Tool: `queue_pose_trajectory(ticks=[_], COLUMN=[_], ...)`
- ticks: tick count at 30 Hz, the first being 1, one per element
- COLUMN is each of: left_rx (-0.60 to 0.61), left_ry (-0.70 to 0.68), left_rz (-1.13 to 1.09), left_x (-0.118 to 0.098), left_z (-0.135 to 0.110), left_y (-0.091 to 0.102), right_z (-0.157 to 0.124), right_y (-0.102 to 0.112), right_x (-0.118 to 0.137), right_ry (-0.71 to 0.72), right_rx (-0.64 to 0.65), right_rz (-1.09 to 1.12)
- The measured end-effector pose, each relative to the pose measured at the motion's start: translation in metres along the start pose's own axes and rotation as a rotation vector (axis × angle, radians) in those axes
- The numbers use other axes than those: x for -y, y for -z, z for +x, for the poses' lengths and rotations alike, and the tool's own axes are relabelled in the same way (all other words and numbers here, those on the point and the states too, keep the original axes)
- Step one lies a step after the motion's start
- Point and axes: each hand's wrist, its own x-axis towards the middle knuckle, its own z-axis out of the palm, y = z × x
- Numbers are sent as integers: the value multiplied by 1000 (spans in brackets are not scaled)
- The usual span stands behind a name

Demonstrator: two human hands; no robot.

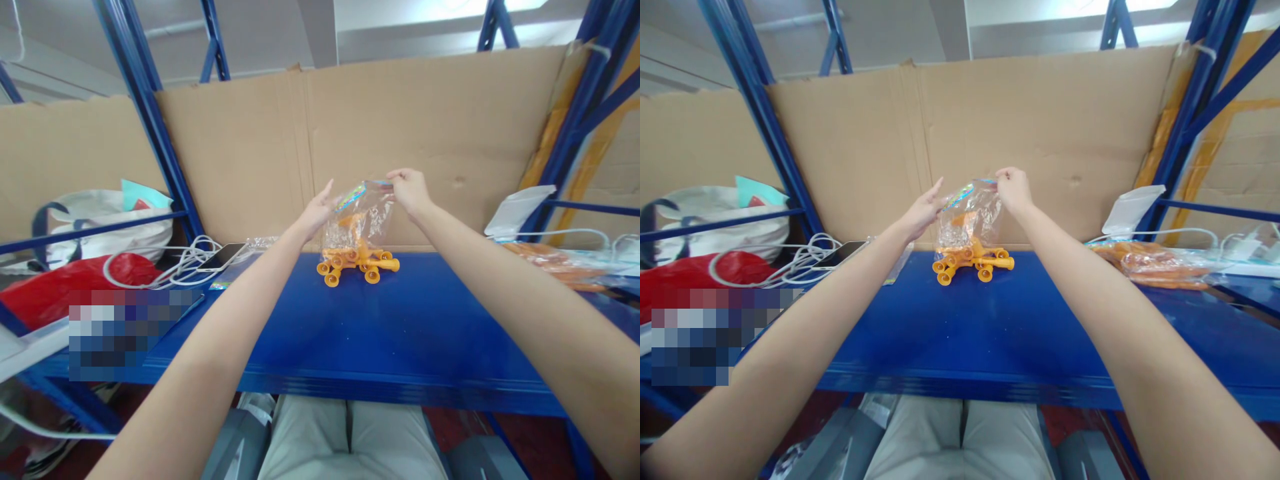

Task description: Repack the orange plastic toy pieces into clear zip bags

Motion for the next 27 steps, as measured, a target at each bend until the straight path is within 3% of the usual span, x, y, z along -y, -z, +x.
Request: queue_pose_trajectory(ticks=[5, 11, 16, 22, 24, 27], left_rx=[-71, -64, -270, -375, -387, -396], left_ry=[121, 188, 4, -297, -347, -359], left_rz=[-100, -198, -137, -53, -27, 1], left_x=[-7, -9, -13, -33, -37, -39], left_z=[-5, -10, -1, 8, 3, -10], left_y=[0, 2, 8, 15, 13, 6], right_z=[1, -6, -25, -44, -48, -52], right_y=[-1, -5, -5, 1, 4, 9], right_x=[9, 37, 77, 105, 100, 79], right_ry=[51, 198, 335, 509, 492, 302], right_rx=[14, 83, 123, 81, 79, 62], right_rz=[48, 67, 51, 106, 156, 201])
